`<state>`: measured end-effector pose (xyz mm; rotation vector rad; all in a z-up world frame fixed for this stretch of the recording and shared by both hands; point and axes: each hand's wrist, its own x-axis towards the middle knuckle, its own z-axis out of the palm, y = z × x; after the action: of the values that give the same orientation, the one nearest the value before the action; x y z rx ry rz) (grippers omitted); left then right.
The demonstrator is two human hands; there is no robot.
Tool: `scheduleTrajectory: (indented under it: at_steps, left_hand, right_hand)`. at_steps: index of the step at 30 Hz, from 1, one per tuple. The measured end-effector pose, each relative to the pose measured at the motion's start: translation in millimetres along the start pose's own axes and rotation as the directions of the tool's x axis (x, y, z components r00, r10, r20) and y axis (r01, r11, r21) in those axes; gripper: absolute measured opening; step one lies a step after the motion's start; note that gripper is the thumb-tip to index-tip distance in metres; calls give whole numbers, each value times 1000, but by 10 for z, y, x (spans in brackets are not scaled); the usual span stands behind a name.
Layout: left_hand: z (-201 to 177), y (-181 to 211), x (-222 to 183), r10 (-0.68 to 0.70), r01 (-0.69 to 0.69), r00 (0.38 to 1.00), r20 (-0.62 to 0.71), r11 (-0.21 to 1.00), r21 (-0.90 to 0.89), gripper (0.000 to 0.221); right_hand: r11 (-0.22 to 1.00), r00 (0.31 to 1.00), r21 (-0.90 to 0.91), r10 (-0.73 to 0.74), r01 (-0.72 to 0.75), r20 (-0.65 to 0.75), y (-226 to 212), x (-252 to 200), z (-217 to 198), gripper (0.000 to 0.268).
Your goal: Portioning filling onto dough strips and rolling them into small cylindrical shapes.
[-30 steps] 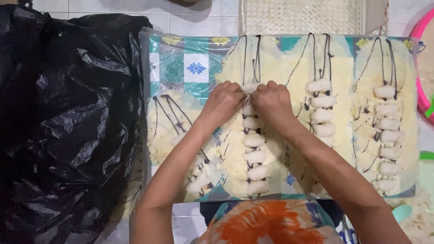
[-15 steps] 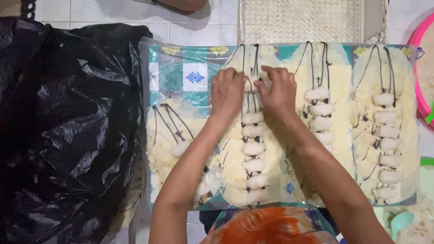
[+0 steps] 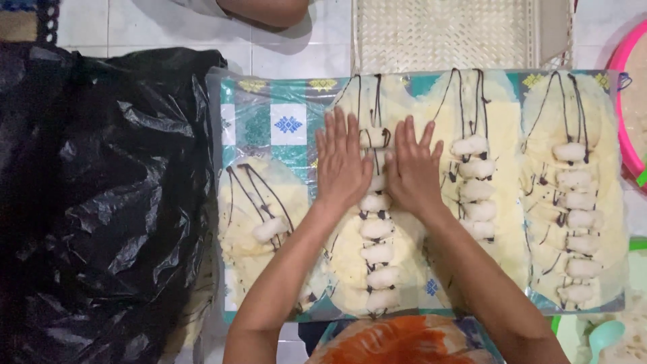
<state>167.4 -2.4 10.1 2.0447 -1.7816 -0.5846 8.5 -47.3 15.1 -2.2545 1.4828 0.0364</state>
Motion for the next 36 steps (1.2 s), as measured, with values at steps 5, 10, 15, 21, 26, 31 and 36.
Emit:
scheduleTrajectory:
  at_steps: [5,10,15,21,26,31,36]
  left_hand:
    - [-123,48,43,-117,109,979,165,992,57,74]
    - [-238,-270,187,-265,260,954,-142,964,-51,55]
    - [287,-735,437,-505,506,863,-35,861,58,48]
    - [-100,-135,226,251,-201,899,-359,964,171,21]
    - [416,-304,359,706,-470,617,-347,684,558,22]
    - [287,-478,267,547,-515,759,-353,836,189,27]
    - [123,-311,339,500,-532,828,-255,843,-76,58]
  right_hand:
    - [992,1000,-128,22,-20,12,-66,27,38,64]
    - [981,966,-148,86,-125,-244,167,39,-129,51]
    - [922,917,-85,360,-378,-169,481,288,262,58]
    - [910,887,67,415,-410,-202,317,246,82,40]
    - [975,897,71,224,-213,-382,159,134,62,25]
    - [953,870,-215,-286,213,-402,154,357,277,18]
    - [826,821,-254,-548,503,-158,-1,269,-347,23]
